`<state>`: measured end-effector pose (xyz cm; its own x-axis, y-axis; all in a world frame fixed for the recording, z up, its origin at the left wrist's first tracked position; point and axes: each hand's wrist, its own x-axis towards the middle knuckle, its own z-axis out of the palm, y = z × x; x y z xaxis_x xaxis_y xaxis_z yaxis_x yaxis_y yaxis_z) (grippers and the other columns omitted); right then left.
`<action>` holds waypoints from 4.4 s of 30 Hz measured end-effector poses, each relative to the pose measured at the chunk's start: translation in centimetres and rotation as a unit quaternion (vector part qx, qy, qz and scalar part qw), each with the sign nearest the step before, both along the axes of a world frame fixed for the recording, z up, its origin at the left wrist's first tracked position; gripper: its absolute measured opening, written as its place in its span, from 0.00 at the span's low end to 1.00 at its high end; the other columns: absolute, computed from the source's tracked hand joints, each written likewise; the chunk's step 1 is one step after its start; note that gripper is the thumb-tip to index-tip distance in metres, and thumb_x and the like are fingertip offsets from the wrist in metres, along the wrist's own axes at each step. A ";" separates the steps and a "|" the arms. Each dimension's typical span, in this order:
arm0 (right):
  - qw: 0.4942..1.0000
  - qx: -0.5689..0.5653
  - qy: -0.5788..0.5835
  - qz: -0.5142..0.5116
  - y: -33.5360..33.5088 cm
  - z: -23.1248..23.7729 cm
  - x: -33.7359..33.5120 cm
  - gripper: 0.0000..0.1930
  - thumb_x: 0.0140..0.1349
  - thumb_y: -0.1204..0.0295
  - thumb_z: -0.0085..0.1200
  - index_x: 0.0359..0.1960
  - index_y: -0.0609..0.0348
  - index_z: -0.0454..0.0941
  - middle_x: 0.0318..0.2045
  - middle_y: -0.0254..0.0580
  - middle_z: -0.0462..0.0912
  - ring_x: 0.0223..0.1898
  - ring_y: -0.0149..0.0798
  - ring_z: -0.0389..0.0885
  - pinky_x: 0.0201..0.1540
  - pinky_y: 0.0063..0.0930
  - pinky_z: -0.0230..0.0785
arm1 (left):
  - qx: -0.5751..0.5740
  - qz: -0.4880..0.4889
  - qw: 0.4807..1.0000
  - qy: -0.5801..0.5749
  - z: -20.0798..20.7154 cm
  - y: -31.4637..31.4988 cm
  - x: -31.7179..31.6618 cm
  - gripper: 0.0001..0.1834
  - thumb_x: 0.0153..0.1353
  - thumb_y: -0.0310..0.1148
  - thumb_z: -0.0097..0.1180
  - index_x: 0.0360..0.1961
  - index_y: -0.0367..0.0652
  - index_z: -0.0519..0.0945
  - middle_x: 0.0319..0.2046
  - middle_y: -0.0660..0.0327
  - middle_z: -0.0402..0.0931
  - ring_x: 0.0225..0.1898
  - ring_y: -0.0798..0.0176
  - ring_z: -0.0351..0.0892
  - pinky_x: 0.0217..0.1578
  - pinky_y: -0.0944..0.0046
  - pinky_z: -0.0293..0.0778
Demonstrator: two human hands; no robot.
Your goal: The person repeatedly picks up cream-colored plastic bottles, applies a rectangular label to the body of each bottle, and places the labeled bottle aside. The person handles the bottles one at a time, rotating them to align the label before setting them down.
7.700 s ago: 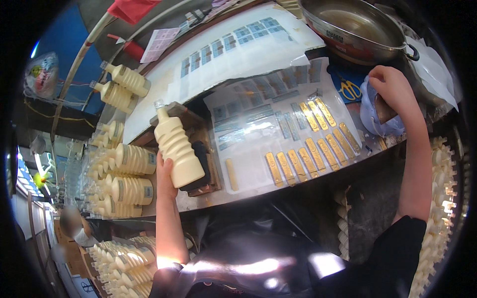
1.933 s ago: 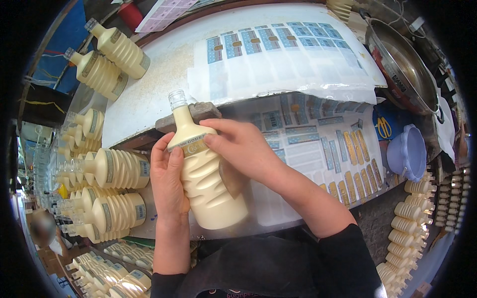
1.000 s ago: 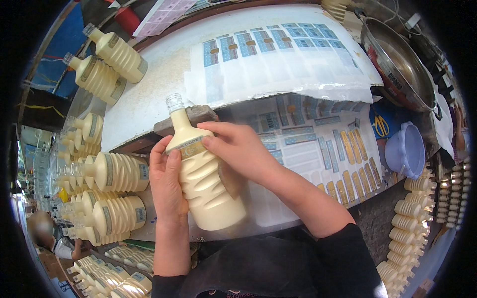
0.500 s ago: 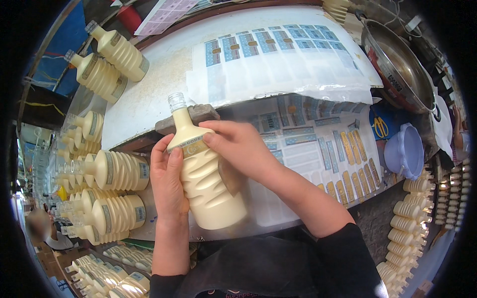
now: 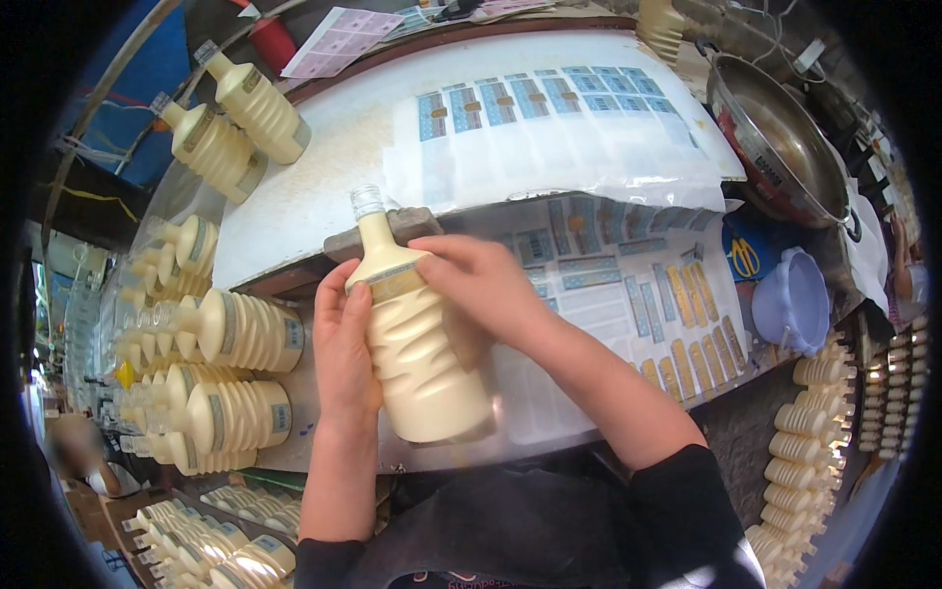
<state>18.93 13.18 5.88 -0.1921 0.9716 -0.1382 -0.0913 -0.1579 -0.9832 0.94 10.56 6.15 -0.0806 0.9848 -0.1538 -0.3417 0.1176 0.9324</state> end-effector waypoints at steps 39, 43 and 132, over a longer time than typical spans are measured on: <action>0.993 -0.007 -0.115 -0.036 -0.1 0.2 -1.4 0.17 0.70 0.69 0.61 0.56 0.65 0.78 0.36 0.38 0.86 0.37 0.23 0.81 0.40 0.19 0.73 | -0.012 -0.055 0.998 -0.023 -1.3 0.8 -2.1 0.18 0.79 0.40 0.49 0.59 0.38 0.77 0.49 0.59 0.82 0.49 0.69 0.81 0.52 0.66 0.78; 0.993 -0.004 -0.108 -0.040 -0.2 0.0 -1.3 0.16 0.70 0.69 0.60 0.55 0.65 0.78 0.35 0.37 0.86 0.37 0.22 0.81 0.40 0.18 0.73 | -0.010 -0.063 0.997 -0.043 -1.7 1.0 -2.3 0.19 0.77 0.39 0.52 0.59 0.37 0.77 0.50 0.59 0.82 0.48 0.70 0.80 0.51 0.67 0.78; 0.877 0.247 -0.385 -0.145 0.4 5.2 -7.6 0.20 0.64 0.79 0.47 0.58 0.62 0.68 0.53 0.62 0.77 0.57 0.62 0.75 0.58 0.45 0.70 | -0.072 -0.039 0.973 -0.214 -1.4 -0.2 -2.1 0.17 0.74 0.36 0.55 0.60 0.43 0.71 0.54 0.60 0.78 0.55 0.65 0.78 0.57 0.60 0.76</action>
<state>11.30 13.54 11.12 0.0379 0.9422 0.3329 0.6647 0.2249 -0.7124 -1.18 10.38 4.77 0.0950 0.9511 -0.2938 -0.6807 0.2774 0.6780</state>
